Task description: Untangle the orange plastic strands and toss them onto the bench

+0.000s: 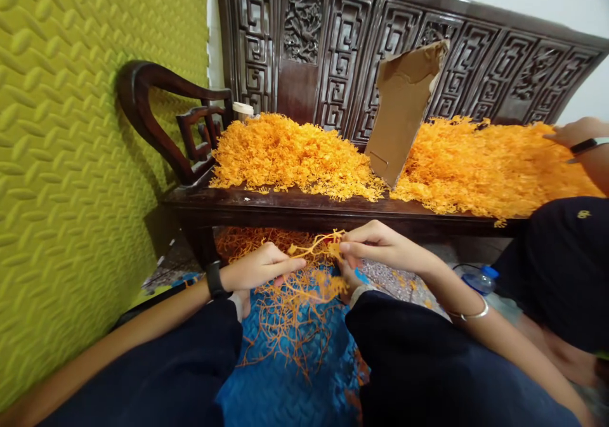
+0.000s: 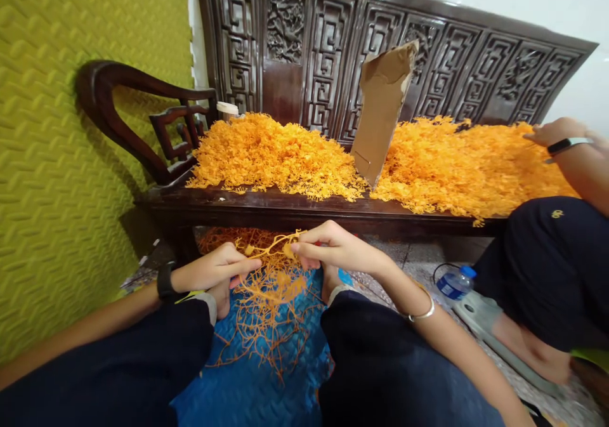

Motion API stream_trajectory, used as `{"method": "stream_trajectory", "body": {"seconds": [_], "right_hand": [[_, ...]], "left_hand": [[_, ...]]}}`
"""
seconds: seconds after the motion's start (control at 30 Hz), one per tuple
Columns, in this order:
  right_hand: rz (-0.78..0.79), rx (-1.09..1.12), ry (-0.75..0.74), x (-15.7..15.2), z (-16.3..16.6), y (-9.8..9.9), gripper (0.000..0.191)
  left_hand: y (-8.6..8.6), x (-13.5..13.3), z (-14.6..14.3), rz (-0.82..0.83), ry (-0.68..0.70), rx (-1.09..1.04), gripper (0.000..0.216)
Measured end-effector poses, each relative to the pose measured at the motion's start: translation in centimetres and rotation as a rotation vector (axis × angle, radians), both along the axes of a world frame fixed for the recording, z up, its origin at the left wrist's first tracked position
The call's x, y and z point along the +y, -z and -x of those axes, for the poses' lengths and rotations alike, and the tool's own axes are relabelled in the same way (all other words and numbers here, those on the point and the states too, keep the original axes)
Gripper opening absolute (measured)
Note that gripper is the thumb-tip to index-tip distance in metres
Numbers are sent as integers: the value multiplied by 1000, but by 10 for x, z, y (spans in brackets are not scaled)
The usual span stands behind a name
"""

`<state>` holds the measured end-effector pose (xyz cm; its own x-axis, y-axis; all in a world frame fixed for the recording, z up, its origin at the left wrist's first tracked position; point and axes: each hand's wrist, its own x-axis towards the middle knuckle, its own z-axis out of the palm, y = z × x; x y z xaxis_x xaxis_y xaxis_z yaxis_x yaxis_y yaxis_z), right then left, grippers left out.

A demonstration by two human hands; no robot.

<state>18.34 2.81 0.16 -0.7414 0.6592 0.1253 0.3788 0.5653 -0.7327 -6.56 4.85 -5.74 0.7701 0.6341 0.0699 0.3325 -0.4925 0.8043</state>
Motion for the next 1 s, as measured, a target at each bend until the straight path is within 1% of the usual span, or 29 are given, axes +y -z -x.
{"method": "stream_trajectory", "body": {"seconds": [0.07, 0.17, 0.27, 0.33, 0.47, 0.5, 0.53, 0.63, 0.67, 0.73, 0.87, 1.0], "right_hand": [[64, -43, 13, -2, -8, 2, 41], [136, -103, -8, -2, -14, 9, 42], [147, -114, -26, 0, -22, 15, 42], [148, -101, -11, 0, -30, 15, 44], [65, 21, 144, -5, -46, 10, 45], [66, 38, 134, -7, -47, 9, 43], [94, 34, 88, -8, -47, 9, 40], [239, -22, -142, -12, -36, 10, 35], [261, -31, -197, -12, -30, 10, 34], [245, -31, -258, -12, -16, 10, 30], [144, -23, -252, -8, 10, 15, 28], [37, 11, -172, -2, 29, 30, 27]], "left_hand": [[1, 0, 0, 16, 48, 47, 55], [1, 1, -1, 20, 80, 83, 55], [1, 1, -2, -1, 112, 84, 55], [0, 1, -1, 1, 125, 81, 56], [-1, 2, 4, 12, 54, 50, 57], [0, 2, 4, 8, 26, 40, 57], [0, 3, 4, 0, -2, 33, 58], [2, 4, 0, -41, -84, 24, 59], [2, 4, -3, -51, -105, 31, 60], [2, 5, -9, -58, -120, 49, 60], [2, 5, -19, -86, -114, 49, 60], [3, 7, -20, -93, -137, 23, 58]]}}
